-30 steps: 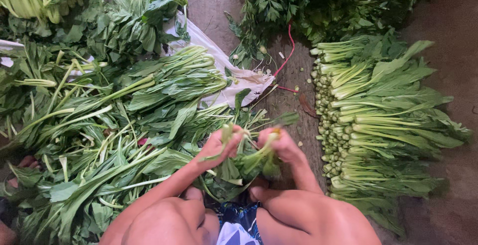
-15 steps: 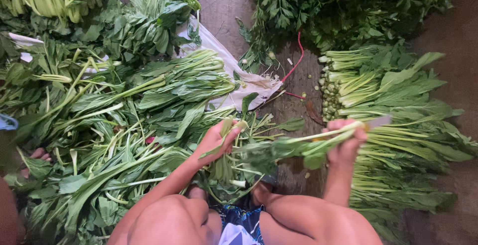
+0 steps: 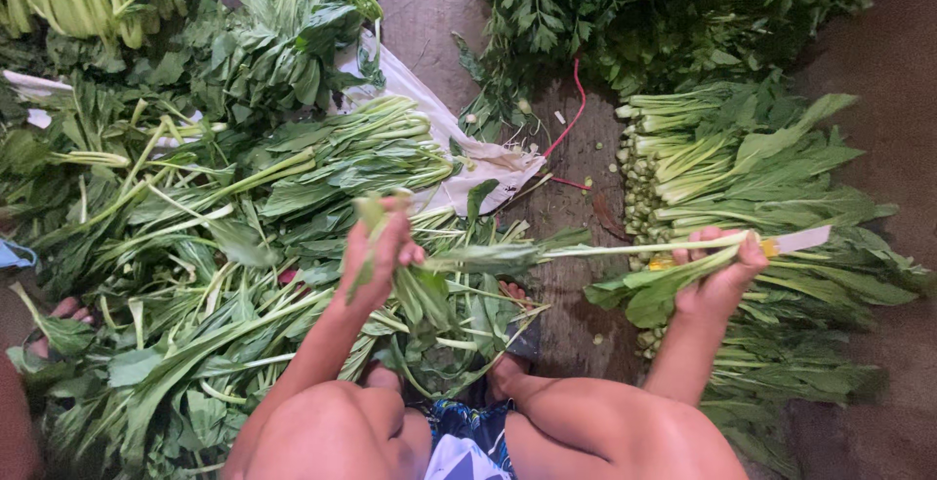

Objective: The person sits on the floor and uses a small knife to trim the stems of leafy green vegetables. They pick up each vegetable, cut the stem, and place the trimmed vegetable into a growing pile on the right.

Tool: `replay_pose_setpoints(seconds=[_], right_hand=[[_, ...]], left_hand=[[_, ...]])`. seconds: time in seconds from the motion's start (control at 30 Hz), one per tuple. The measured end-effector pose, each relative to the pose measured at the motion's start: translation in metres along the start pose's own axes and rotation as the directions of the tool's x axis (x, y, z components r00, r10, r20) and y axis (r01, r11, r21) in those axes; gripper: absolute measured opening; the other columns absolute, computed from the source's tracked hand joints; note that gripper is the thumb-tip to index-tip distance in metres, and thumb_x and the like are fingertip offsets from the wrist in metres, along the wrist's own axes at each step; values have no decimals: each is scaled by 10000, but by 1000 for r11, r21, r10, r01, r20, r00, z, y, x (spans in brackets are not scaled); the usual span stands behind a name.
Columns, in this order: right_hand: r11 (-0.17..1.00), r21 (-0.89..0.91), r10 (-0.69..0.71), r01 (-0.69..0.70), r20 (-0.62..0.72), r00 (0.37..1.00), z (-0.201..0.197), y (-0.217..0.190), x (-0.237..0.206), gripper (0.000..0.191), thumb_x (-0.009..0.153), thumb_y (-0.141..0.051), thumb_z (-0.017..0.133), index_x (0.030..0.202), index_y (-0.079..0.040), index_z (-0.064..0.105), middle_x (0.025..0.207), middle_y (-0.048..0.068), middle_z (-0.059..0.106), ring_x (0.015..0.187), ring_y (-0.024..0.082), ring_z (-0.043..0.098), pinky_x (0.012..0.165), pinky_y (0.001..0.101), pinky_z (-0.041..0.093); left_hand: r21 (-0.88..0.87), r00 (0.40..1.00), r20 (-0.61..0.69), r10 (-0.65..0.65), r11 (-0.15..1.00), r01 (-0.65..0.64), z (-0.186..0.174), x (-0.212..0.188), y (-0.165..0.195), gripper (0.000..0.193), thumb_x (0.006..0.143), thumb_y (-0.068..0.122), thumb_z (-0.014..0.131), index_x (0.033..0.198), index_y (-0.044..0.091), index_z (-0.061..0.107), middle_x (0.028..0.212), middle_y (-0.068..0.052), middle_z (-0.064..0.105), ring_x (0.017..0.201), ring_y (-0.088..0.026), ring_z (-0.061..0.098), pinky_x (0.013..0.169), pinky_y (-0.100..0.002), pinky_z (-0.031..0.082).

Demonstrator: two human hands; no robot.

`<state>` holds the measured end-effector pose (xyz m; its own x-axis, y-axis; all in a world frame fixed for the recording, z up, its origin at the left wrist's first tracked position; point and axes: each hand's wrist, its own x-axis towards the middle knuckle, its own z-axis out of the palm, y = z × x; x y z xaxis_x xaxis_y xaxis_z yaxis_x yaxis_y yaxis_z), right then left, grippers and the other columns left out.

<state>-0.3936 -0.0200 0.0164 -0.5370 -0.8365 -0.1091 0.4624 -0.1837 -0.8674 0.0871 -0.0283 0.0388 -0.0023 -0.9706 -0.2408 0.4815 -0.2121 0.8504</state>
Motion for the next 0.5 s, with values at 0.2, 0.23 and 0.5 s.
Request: replay_pose_setpoints(seconds=[0.2, 0.23, 0.5], right_hand=[[991, 117, -58, 71, -111, 992, -13, -20, 0, 323, 1009, -474, 607, 1029, -161, 530, 895, 25, 600, 722, 163, 540, 592, 335, 467], [985, 150, -83, 88, -39, 996, -15, -26, -4, 313, 1035, -445, 639, 1011, -160, 513, 895, 20, 590, 695, 147, 513, 570, 324, 446], [912, -405, 31, 74, 247, 968, 56, 5, -46, 227, 833, -110, 793, 970, -184, 628, 843, -45, 612, 713, 78, 587, 616, 252, 500]], left_hand=[[-46, 931, -261, 257, 960, -277, -37, -7, 41, 321, 1102, 316, 577, 1241, 30, 534, 804, 18, 524, 583, -81, 542, 558, -291, 570], [55, 946, -217, 241, 971, -234, -41, -11, 44, 318, 1097, 308, 574, 1236, 24, 547, 811, -5, 549, 616, -101, 578, 600, -304, 594], [723, 946, 272, 178, 611, -323, -17, -17, 7, 384, 987, 248, 673, 1342, 99, 662, 1256, -128, 642, 1029, -211, 687, 852, -342, 577]])
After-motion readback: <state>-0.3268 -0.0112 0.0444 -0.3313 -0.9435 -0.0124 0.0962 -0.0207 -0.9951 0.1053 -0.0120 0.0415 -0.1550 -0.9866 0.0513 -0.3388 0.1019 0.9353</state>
